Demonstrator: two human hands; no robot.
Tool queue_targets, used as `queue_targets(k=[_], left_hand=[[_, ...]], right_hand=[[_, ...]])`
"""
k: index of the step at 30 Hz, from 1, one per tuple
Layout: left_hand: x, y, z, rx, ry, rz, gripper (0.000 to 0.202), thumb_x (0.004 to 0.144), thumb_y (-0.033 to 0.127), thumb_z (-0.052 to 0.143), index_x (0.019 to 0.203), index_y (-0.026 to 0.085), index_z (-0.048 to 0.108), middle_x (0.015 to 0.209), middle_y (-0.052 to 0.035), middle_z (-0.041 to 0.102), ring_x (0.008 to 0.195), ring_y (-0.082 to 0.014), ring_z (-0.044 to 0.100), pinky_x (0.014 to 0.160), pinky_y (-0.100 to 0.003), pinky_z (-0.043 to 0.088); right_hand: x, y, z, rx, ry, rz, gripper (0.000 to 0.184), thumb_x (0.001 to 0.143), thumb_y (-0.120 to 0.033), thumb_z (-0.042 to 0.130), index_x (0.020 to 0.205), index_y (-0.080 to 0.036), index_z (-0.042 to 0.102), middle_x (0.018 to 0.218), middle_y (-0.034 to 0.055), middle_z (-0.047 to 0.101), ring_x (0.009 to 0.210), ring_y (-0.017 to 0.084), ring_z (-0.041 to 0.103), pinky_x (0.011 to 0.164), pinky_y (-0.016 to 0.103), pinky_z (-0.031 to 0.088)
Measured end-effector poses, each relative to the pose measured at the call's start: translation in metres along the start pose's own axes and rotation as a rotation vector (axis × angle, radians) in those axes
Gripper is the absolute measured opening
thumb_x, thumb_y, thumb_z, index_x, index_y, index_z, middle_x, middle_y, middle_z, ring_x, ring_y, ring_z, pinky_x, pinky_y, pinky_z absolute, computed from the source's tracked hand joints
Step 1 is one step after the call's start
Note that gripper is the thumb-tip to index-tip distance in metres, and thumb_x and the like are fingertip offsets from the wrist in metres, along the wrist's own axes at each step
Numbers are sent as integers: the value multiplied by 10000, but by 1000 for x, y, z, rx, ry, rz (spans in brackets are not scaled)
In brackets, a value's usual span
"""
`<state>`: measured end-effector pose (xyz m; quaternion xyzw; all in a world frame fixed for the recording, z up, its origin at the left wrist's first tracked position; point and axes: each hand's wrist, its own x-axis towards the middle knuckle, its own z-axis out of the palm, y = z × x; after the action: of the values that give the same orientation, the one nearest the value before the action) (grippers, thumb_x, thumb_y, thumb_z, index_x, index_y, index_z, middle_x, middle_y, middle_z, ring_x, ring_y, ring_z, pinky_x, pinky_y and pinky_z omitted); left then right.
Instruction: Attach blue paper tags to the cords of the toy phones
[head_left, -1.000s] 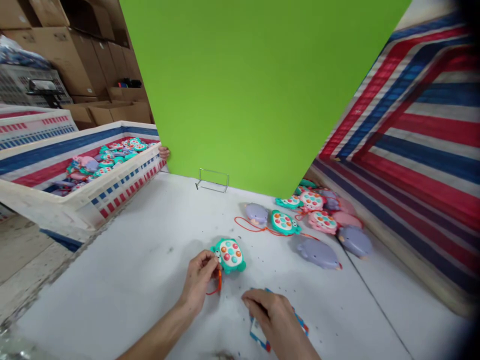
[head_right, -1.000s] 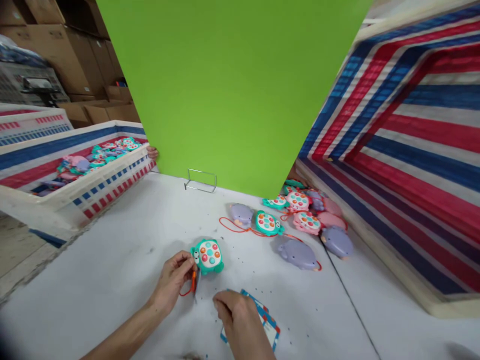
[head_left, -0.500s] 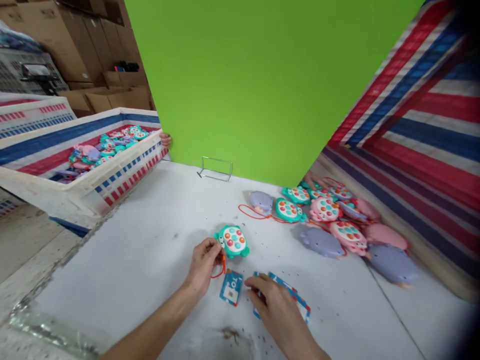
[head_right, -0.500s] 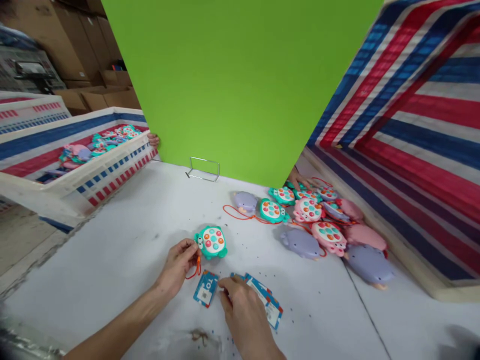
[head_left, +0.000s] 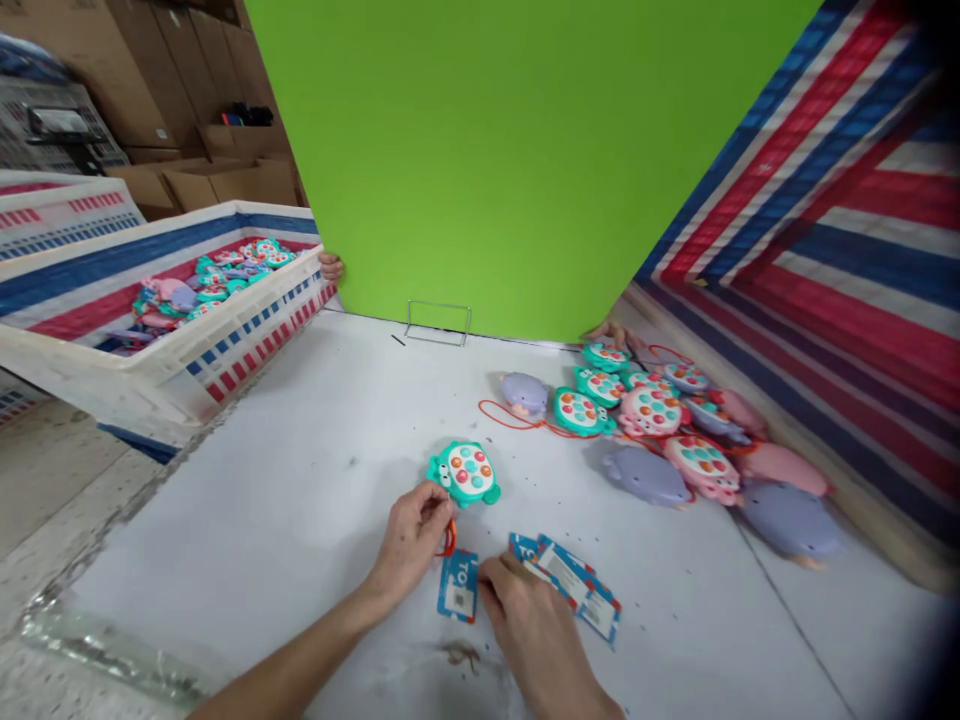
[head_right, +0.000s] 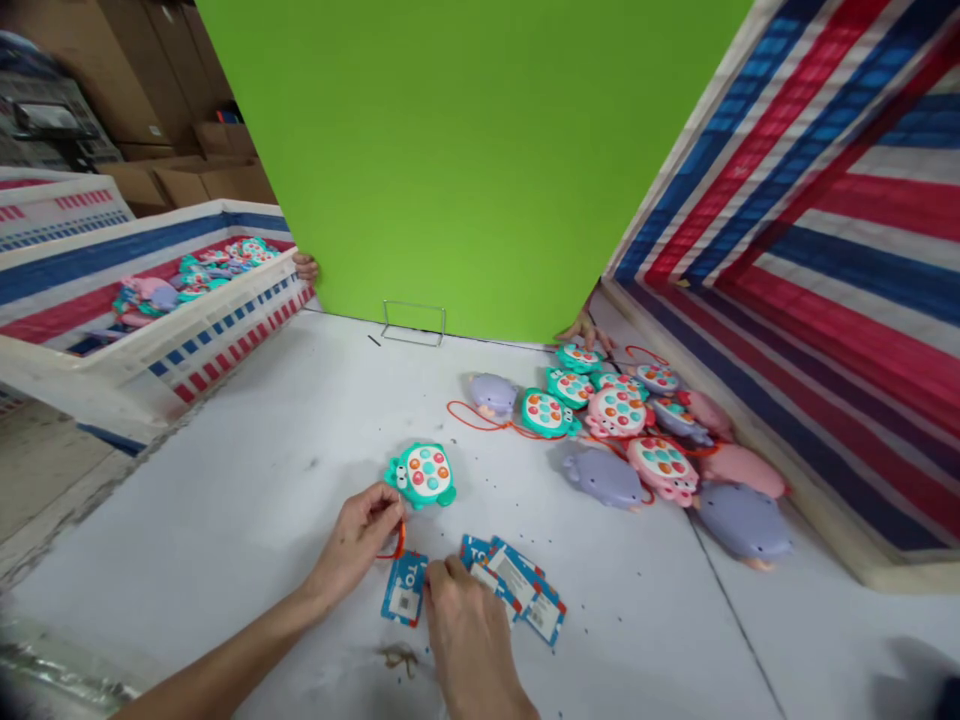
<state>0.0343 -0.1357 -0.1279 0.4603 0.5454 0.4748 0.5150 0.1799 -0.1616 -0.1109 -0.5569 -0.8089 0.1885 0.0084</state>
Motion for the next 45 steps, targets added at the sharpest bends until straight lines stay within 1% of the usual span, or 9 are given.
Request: queue_targets(k=[7,12,17,23,26,30,35,40,45], left_hand=[[-1,-4,0,98,-37,54,176,796,271,466,667,151,478,582,30,454,515,-82,393,483,-183,315],[-1,-2,0,115,-39,55,189,800,281,455,658,156,457,581,29,442,524,-85,398,487,-181,319],[-1,-2,0,119,-38,48,197,799,299,450,663,156,460,578,23,454,514,-85,400,480,-179,323],[-1,-2,0,115,-31,52,201,789,305,457,657,155,472,586,16,464,526,-92,416,485,-180,333],[-1,-5,-1,114,-30,40,186,787,299,460,669,157,484,586,18,467,519,-91,420,484,-180,333],[0,-7,0,113,-28,29,170,793,279,446,676,161,479,590,19,471,518,-91,429,488,-181,334],[-1,-4,0,120,-21,51,179,791,272,446,655,159,472,574,25,448,512,-89,405,477,-180,324],[-1,-2,-1,122,-10,75,198,784,292,452,635,161,459,557,27,458,497,-92,415,467,-183,324],[-1,-2,0,120,-24,79,211,782,306,458,629,160,467,525,30,462,469,-93,424,453,-186,324]], right_hand=[[2,-3,-9,-75,-76,3,343,741,100,380,792,-138,622,809,94,652,702,190,644,596,239,437],[1,0,-16,-8,-92,10,307,791,38,400,826,-162,631,815,68,661,746,166,643,636,218,437],[0,3,-11,76,-70,-33,291,782,32,429,816,-166,640,827,59,651,780,150,634,651,199,423],[-3,7,-12,64,-45,-49,308,809,18,396,751,-170,634,776,53,645,733,156,637,624,211,417],[-11,6,-12,65,-62,-67,262,813,-20,432,747,-178,630,765,38,645,704,152,639,619,213,417],[-17,0,2,0,-75,-51,161,776,-65,516,738,-178,624,778,35,652,682,164,649,569,211,420],[-12,-2,17,-130,-97,-130,250,739,14,471,770,-170,637,767,54,674,646,186,663,513,213,420],[-8,4,14,-141,-90,-129,334,699,86,411,802,-138,636,758,98,679,645,222,666,498,237,414],[-10,0,4,-101,-68,-62,311,720,69,418,813,-141,627,746,80,677,644,190,661,512,215,393]])
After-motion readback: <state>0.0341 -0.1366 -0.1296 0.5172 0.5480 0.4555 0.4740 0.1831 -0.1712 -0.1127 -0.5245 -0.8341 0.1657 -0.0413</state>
